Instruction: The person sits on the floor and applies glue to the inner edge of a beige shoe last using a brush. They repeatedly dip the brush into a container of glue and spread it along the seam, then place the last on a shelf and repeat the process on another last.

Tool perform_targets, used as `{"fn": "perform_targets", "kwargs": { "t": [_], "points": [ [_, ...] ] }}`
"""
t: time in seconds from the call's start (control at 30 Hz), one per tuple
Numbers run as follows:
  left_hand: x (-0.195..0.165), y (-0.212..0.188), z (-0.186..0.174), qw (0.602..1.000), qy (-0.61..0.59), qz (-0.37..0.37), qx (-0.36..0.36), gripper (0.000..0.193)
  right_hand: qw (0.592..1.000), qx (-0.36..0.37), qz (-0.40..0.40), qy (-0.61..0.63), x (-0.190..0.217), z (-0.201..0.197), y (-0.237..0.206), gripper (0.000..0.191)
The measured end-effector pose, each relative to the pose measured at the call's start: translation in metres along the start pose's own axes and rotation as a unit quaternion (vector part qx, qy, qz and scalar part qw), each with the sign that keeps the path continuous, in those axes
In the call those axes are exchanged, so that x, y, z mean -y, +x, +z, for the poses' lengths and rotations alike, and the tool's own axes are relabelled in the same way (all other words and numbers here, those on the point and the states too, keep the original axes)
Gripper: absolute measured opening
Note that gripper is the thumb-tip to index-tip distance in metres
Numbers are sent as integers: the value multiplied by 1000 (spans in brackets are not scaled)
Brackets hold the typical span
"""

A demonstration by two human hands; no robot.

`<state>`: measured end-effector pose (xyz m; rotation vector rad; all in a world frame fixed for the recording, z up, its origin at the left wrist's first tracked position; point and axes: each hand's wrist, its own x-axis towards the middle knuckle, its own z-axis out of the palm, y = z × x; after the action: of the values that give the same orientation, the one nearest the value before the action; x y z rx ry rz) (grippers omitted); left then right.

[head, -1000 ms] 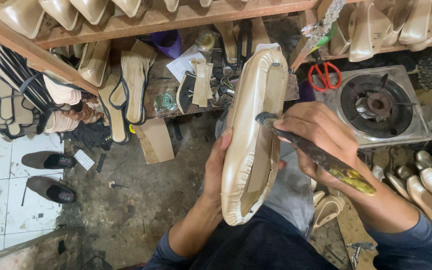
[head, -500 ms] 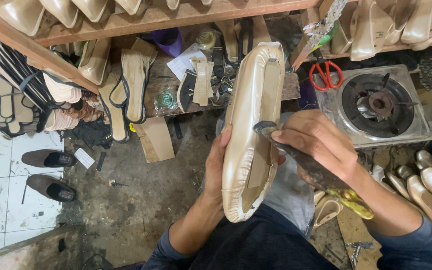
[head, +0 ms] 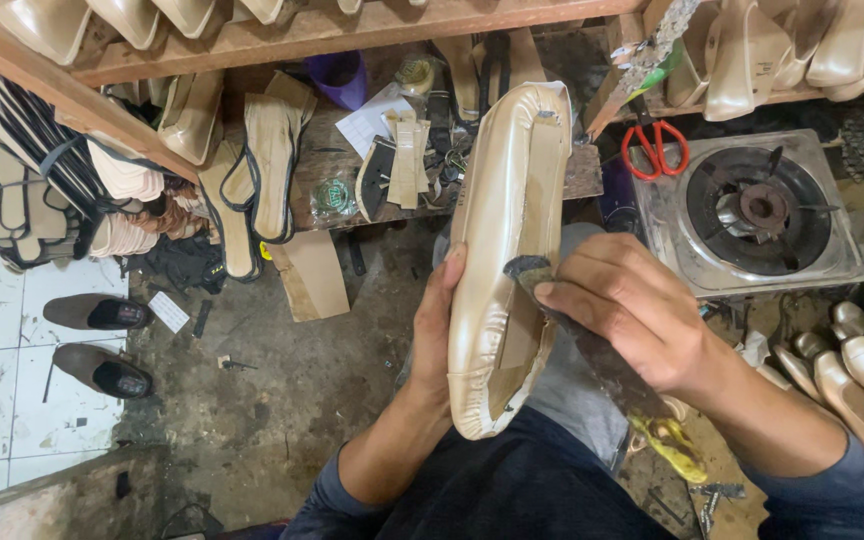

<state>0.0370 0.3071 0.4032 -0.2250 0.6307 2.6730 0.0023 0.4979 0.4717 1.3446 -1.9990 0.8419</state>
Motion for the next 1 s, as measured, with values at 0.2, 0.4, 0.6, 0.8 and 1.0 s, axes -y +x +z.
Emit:
{"fn": "perform_targets", "kwargs": {
  "t": [0.2,0.4,0.6,0.8,1.0],
  "points": [
    [0,1,2,1000,9,-9,2,59,999,-30,1,-26,3,4,1,27],
    [-2,2,-2,997,2,10,76,56,1000,-14,-18,4,3,7,0,28],
    [0,5,-1,1000,5,7,-19,56,999,16,-39,19,3,4,-2,32],
    [-1,6,-4,1000,0,9,-4,58,999,12,-36,18,6,6,-2,34],
    [-1,5,-1,1000,-19,-7,17,63,997,0,74,37,-7,8,-4,27]
  ]
}}
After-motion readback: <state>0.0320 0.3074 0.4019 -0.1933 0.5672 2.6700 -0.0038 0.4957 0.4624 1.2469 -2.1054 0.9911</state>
